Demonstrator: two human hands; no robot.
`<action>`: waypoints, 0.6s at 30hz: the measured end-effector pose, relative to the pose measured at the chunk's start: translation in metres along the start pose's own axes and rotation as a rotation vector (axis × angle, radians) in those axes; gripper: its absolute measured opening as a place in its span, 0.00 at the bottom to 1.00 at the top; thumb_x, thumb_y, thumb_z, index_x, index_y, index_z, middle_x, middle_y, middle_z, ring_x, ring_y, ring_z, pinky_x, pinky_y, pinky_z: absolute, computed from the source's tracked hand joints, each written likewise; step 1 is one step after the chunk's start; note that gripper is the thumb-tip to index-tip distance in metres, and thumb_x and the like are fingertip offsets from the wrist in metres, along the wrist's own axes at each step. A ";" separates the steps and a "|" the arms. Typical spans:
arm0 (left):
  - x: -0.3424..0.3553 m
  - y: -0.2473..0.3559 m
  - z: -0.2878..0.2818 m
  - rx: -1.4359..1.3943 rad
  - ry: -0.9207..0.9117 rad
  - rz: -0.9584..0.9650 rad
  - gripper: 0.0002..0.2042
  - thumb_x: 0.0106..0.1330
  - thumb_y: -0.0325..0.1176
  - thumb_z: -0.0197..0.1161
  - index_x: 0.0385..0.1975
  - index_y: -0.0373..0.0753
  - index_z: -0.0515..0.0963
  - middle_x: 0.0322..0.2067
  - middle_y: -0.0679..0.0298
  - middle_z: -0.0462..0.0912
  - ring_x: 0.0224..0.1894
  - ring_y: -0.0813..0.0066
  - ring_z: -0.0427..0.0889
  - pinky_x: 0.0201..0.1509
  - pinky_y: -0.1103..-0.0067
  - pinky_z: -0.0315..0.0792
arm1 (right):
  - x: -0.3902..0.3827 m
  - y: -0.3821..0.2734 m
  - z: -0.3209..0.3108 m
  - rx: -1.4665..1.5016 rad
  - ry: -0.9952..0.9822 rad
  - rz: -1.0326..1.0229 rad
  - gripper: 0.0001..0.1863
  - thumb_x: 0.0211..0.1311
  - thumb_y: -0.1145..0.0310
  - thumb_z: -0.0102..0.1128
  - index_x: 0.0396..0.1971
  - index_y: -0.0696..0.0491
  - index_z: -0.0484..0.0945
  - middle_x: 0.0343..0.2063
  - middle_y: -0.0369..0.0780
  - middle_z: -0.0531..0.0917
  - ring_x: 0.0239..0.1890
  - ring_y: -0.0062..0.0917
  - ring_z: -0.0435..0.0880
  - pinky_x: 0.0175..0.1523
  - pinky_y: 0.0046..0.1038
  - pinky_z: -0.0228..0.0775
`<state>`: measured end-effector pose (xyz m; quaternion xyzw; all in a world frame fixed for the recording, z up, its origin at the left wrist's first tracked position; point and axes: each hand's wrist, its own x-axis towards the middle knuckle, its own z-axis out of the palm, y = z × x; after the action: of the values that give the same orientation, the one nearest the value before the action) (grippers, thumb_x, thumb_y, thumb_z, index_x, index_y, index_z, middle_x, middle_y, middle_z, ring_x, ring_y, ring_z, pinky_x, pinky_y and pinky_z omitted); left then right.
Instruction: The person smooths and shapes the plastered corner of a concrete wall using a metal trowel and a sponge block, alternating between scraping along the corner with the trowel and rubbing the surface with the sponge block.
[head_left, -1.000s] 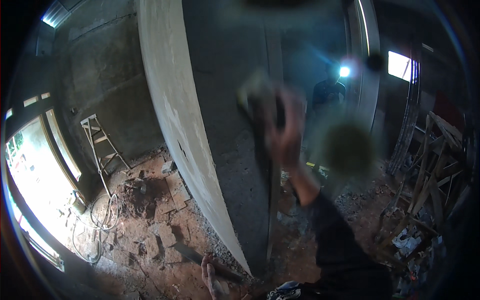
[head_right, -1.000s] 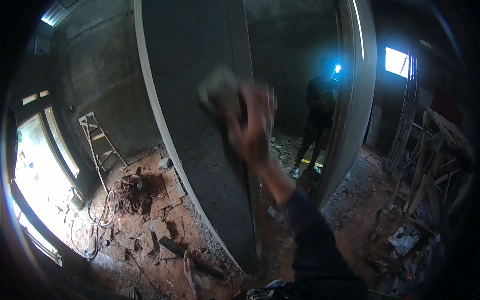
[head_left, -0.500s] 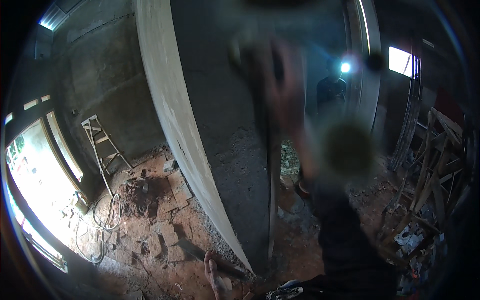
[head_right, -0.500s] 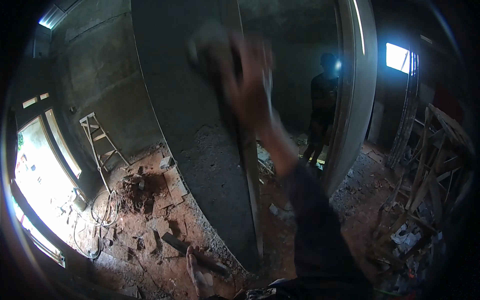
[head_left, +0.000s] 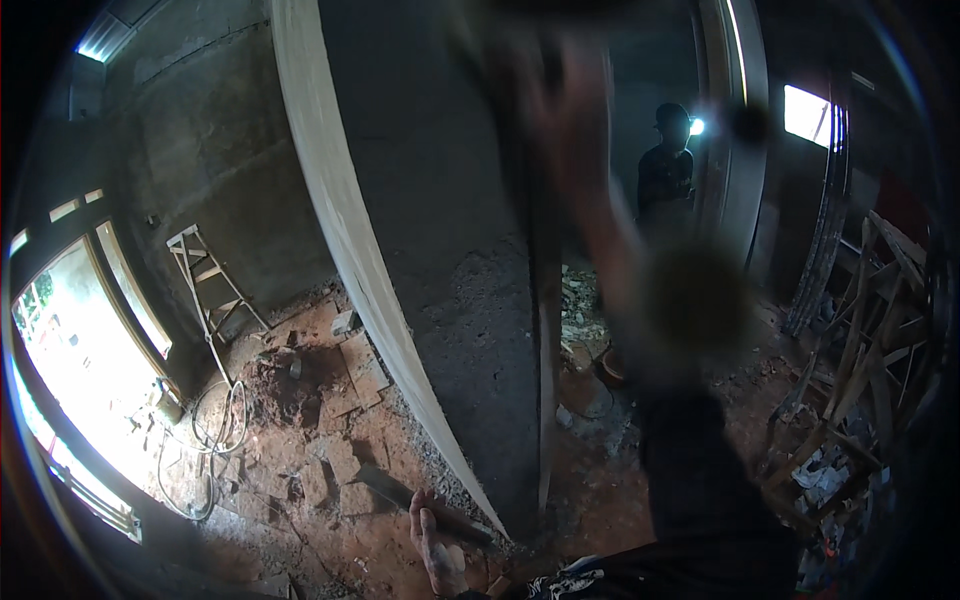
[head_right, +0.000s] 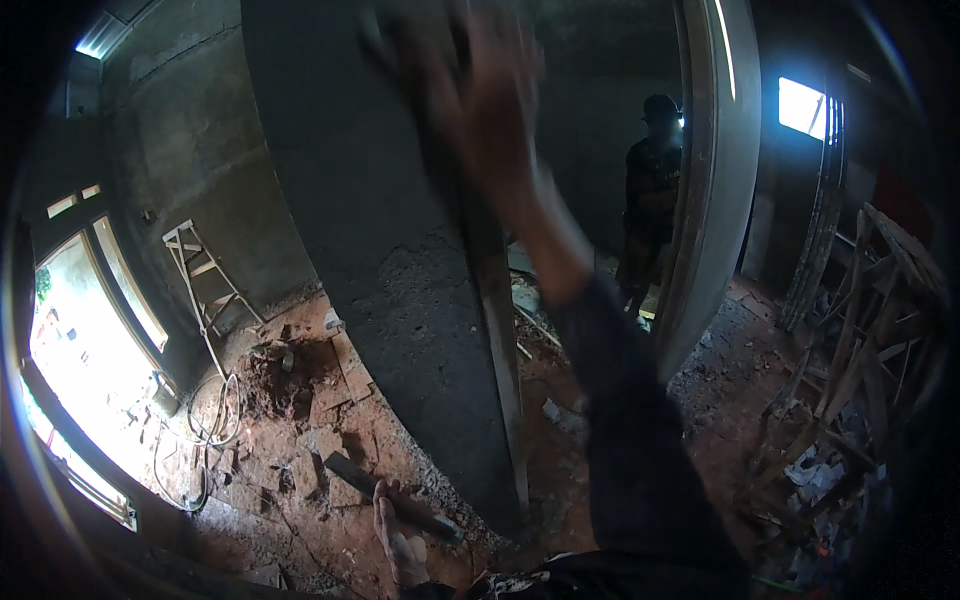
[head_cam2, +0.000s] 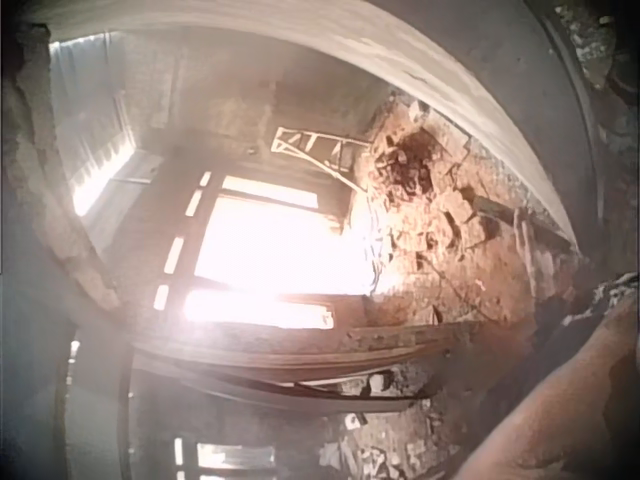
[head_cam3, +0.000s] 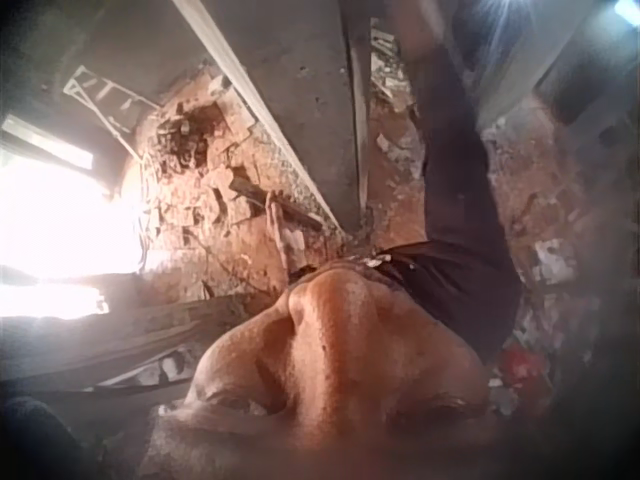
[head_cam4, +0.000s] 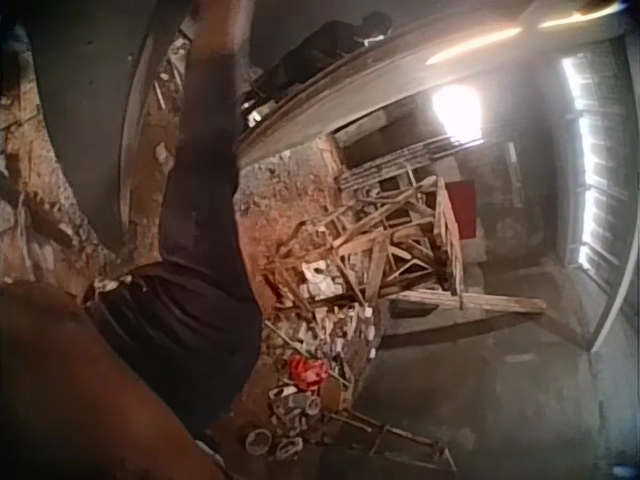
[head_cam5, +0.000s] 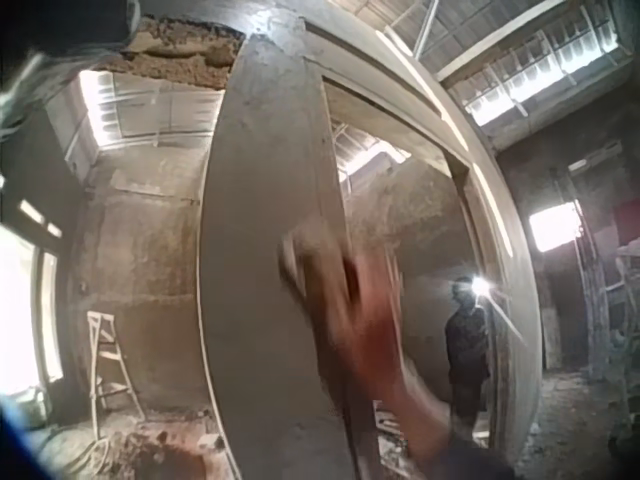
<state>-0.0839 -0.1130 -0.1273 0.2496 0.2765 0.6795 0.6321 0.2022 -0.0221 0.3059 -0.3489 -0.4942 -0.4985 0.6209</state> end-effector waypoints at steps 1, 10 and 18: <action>0.000 0.003 -0.002 -0.017 -0.012 0.003 0.17 0.75 0.35 0.54 0.59 0.35 0.70 0.44 0.61 0.80 0.41 0.71 0.81 0.47 0.74 0.77 | -0.059 -0.014 -0.016 0.140 -0.015 0.050 0.21 0.63 0.59 0.63 0.50 0.56 0.76 0.45 0.48 0.79 0.49 0.43 0.76 0.56 0.44 0.64; -0.011 -0.019 0.002 0.109 -0.227 -0.108 0.19 0.75 0.36 0.54 0.62 0.35 0.69 0.54 0.61 0.77 0.53 0.71 0.76 0.58 0.75 0.72 | 0.097 0.056 0.044 0.083 -0.221 -0.136 0.17 0.60 0.58 0.65 0.37 0.59 0.78 0.32 0.49 0.81 0.39 0.45 0.80 0.46 0.46 0.68; -0.007 0.004 -0.016 0.093 -0.118 -0.017 0.22 0.75 0.39 0.54 0.64 0.35 0.66 0.53 0.58 0.76 0.52 0.67 0.77 0.58 0.72 0.72 | -0.074 -0.045 -0.021 0.101 -0.008 -0.017 0.25 0.61 0.59 0.65 0.54 0.55 0.72 0.47 0.47 0.77 0.51 0.40 0.75 0.57 0.45 0.60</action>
<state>-0.0976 -0.1211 -0.1357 0.3160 0.2721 0.6444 0.6409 0.1631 -0.0332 0.2264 -0.3150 -0.5240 -0.4769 0.6315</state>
